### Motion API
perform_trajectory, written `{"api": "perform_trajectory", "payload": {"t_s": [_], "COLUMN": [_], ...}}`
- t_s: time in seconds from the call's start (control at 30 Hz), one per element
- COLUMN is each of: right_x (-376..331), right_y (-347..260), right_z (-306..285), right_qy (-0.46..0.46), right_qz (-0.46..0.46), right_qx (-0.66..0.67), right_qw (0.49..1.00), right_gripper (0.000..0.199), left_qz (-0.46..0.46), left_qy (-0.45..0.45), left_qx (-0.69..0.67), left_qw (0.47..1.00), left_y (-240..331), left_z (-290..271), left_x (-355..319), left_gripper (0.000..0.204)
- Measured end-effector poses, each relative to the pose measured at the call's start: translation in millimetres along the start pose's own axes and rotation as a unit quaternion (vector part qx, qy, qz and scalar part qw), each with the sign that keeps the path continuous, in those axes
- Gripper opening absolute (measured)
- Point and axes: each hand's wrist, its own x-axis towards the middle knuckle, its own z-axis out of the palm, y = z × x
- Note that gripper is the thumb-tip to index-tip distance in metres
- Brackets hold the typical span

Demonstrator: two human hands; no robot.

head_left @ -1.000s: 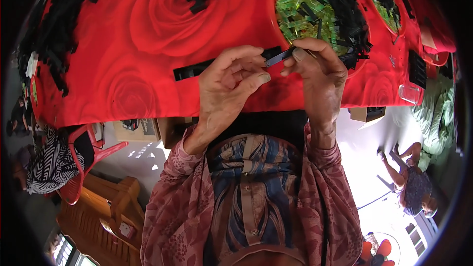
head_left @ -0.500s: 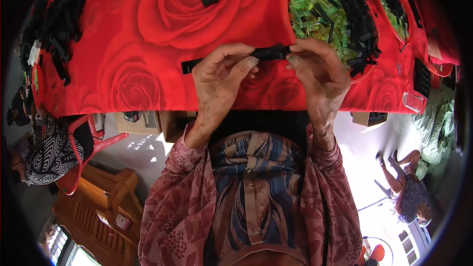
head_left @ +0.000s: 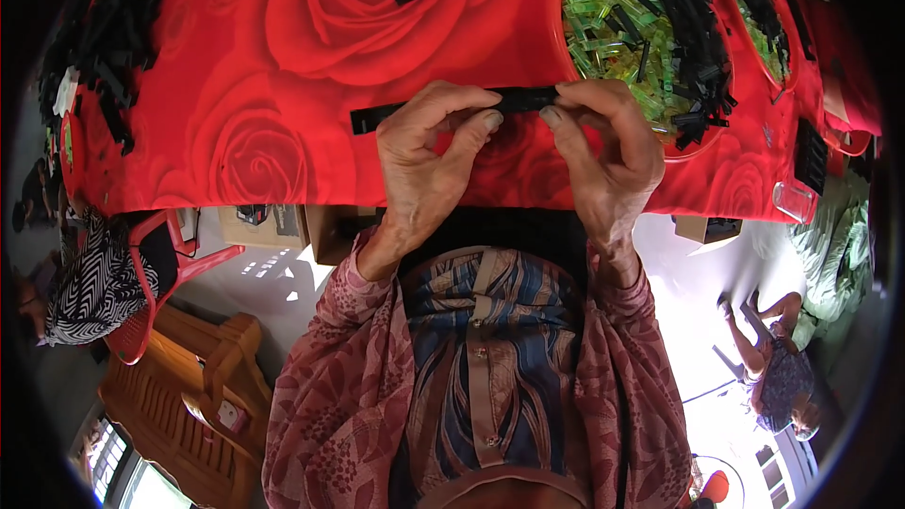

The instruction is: The person assembles plastic parts by fitting small components into black plastic casings by hand, pressing them into place, and placing the finished assemblies into a box.

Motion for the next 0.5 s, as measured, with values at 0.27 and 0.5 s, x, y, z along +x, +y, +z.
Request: {"api": "perform_trajectory", "payload": {"t_s": [0.27,0.5], "right_x": [2.0,1.0], "right_y": [-0.7,0.0], "right_z": [-1.1,-0.3], "right_qy": [-0.062,-0.065], "right_qz": [-0.033,-0.029], "right_qx": [0.041,0.04], "right_qw": [0.997,0.997], "right_gripper": [0.03,0.03], "left_qz": [-0.016,-0.009], "left_qy": [-0.009,-0.04], "left_qx": [-0.041,0.016], "left_qw": [0.999,0.999], "left_y": [2.1,6.5], "left_z": [-4.3,-10.0], "left_x": [3.4,5.7], "left_gripper": [0.02,0.022]}}
